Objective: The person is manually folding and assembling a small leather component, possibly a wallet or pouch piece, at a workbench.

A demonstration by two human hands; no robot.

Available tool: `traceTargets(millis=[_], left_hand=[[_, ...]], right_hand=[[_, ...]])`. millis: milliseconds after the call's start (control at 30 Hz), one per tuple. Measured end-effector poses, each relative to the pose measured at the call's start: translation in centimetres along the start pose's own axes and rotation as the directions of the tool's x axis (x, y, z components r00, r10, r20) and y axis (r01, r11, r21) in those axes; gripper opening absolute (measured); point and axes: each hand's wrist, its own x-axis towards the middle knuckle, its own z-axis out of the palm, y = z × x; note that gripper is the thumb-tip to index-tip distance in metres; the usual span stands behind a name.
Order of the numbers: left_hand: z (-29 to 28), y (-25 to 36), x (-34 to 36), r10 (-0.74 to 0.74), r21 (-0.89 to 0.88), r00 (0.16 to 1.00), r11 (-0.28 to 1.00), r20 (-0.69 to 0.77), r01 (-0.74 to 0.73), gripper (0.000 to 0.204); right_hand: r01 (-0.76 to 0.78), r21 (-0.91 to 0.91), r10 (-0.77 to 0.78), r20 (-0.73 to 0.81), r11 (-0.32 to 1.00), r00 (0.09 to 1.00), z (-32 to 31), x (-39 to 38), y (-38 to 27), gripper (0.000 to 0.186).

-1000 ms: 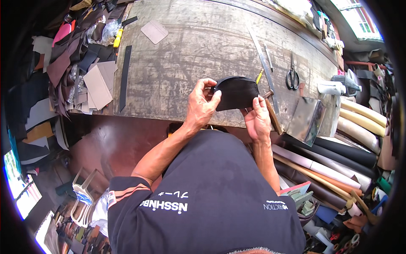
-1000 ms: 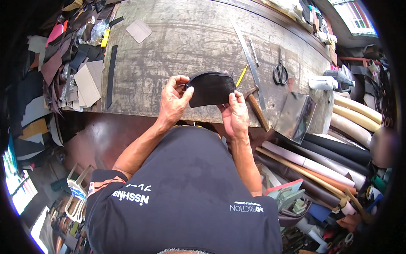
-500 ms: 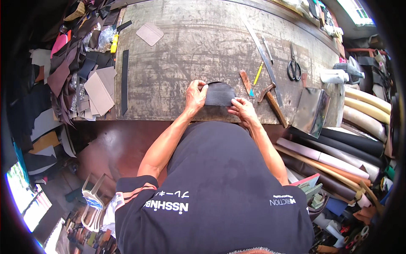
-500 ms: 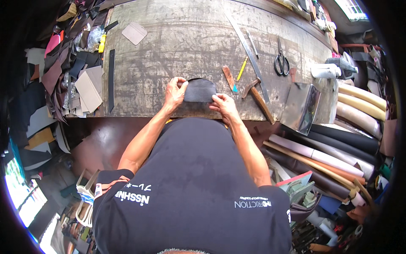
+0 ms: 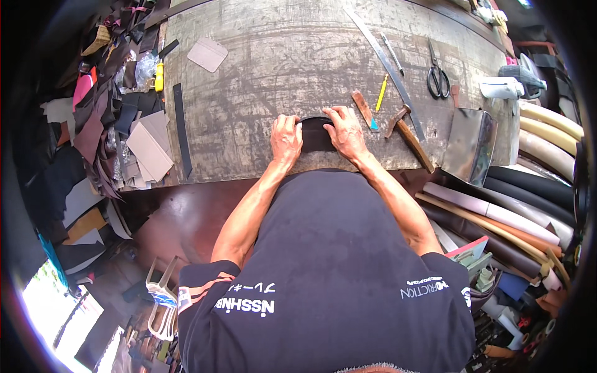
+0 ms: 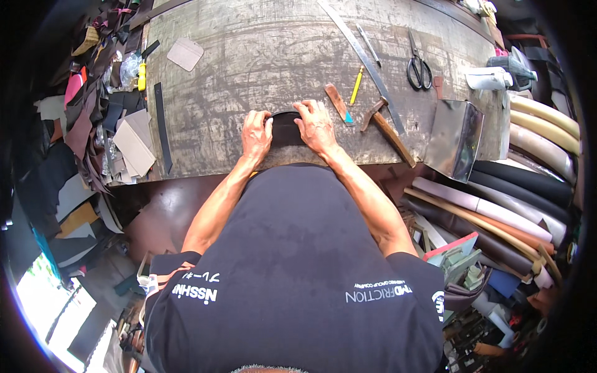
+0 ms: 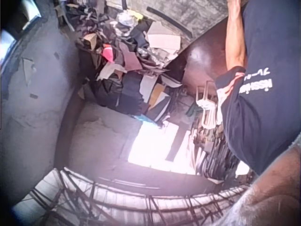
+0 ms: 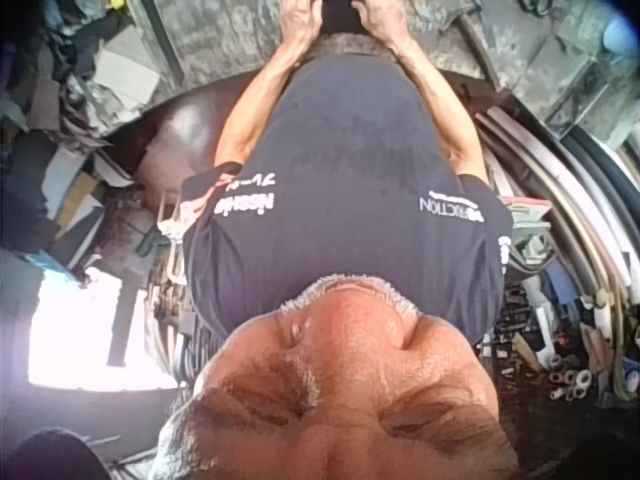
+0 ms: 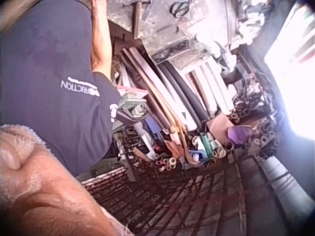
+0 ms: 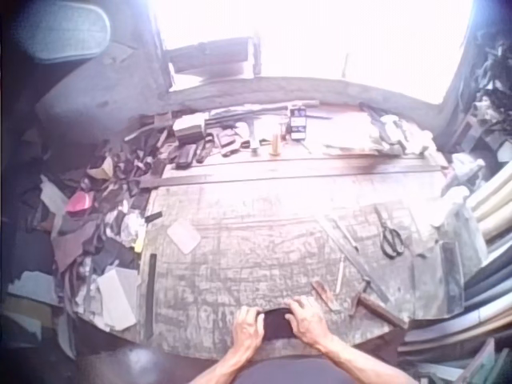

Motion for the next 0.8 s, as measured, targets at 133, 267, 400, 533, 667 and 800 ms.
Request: traceTargets(millis=[133,267,400,533,667,800], left_hand=[[-0.5,0.8,0.5,-0.043,-0.126,0.998,0.991,0.050,0.049,0.011],[-0.3,1.1,0.5,-0.084,-0.200,0.996,0.976,0.044,0.091,0.012],[0.1,0.8,0.6,-0.218,-0.307,0.967,0.919,0.132,0.249,0.012],[-0.3,-0.1,0.9,-0.327,-0.717,0.725,0.171,0.606,0.676,0.015],[-1.3,-0.1,1.0,-0.305,-0.671,0.644,0.024,0.701,0.741,0.018],[-1.3,-0.9,0.9,-0.300,-0.694,0.668,0.026,0.681,0.720,0.027]], right_hand=[[0.030,0.075,-0.045,0.213,0.997,0.976,-0.1,2.4,2.1,0.030],[-0.173,0.282,0.050,0.396,0.944,0.917,-0.9,3.9,1.7,0.023],[-0.332,0.351,0.099,0.543,0.876,0.834,-0.8,4.2,2.8,0.025],[-0.444,0.452,0.047,0.658,0.774,0.751,-0.8,4.7,4.2,0.025],[-0.437,0.437,-0.002,0.709,0.786,0.705,-1.7,5.4,4.4,0.025],[-0.469,0.483,-0.012,0.707,0.740,0.708,-2.3,5.4,4.0,0.027]])
